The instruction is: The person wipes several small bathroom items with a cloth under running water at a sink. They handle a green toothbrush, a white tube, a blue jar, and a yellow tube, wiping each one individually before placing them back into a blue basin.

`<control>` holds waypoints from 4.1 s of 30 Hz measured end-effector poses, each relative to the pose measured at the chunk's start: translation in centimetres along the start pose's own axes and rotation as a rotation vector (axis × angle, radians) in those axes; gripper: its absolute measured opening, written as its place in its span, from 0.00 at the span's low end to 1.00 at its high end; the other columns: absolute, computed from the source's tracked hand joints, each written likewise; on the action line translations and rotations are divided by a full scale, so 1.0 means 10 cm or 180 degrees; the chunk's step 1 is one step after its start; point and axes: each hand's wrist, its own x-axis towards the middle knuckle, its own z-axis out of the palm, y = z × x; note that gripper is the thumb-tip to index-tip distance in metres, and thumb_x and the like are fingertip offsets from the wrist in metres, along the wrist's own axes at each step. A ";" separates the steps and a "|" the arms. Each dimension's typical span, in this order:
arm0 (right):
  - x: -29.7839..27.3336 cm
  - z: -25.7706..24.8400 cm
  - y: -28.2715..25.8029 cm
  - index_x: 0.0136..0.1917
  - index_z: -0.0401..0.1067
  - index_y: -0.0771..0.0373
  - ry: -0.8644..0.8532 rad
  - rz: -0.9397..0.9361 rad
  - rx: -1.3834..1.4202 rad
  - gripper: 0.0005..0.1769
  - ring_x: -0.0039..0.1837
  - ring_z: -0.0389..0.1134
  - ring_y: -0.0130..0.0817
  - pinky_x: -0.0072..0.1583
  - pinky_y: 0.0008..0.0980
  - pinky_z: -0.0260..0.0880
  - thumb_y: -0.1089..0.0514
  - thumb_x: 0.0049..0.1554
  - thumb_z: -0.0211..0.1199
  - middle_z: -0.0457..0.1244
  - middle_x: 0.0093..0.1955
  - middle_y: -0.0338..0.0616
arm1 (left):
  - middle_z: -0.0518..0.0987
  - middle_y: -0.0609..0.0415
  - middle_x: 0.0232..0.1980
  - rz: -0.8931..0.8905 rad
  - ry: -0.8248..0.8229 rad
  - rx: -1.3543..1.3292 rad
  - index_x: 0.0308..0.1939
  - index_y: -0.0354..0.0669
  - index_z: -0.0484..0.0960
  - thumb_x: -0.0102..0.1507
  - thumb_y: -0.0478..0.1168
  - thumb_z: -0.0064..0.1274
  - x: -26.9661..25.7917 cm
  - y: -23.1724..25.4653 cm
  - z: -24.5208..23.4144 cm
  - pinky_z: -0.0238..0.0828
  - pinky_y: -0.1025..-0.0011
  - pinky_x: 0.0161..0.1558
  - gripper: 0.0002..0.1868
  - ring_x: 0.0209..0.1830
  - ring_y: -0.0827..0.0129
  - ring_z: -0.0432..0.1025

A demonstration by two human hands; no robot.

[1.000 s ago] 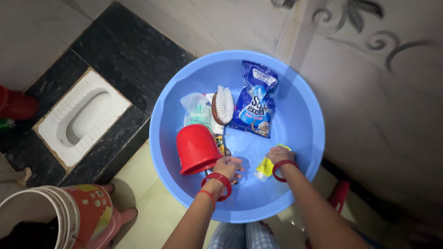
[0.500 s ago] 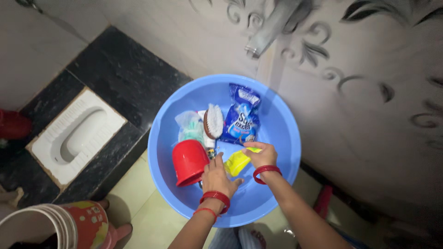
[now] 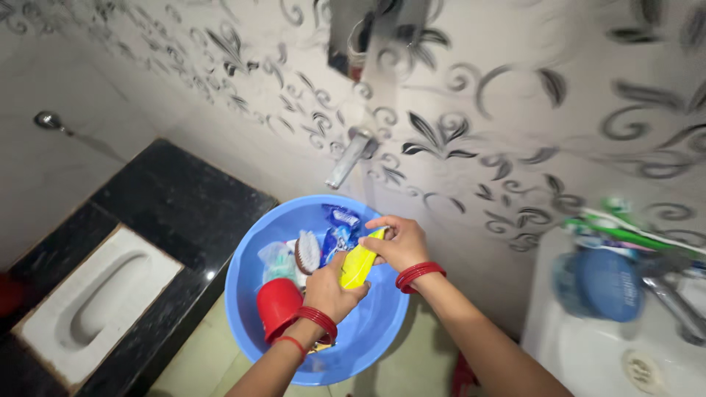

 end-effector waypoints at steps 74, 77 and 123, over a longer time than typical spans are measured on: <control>-2.40 -4.34 0.53 0.53 0.80 0.64 0.2541 -0.0486 -0.2791 0.25 0.50 0.72 0.54 0.53 0.47 0.72 0.41 0.54 0.67 0.70 0.48 0.59 | 0.83 0.41 0.51 -0.1541 -0.3839 -0.2786 0.59 0.35 0.74 0.65 0.44 0.57 -0.67 2.70 3.63 0.84 0.61 0.39 0.23 0.41 0.54 0.83; -1.99 -4.06 -0.02 0.49 0.79 0.66 0.2033 -0.0559 -0.2437 0.32 0.47 0.73 0.53 0.51 0.46 0.74 0.34 0.49 0.71 0.70 0.44 0.61 | 0.82 0.39 0.49 -0.1632 -0.3545 -0.2921 0.59 0.35 0.72 0.66 0.43 0.55 -0.58 2.60 3.81 0.82 0.57 0.36 0.22 0.39 0.50 0.82; -1.96 -3.23 1.91 0.82 0.39 0.71 0.2782 0.0397 -0.2161 0.43 0.85 0.28 0.49 0.78 0.51 0.23 0.58 0.56 0.44 0.33 0.85 0.61 | 0.77 0.37 0.59 0.1968 -0.2074 -0.0629 0.64 0.38 0.74 0.71 0.55 0.28 0.43 2.31 5.17 0.67 0.58 0.60 0.30 0.59 0.48 0.73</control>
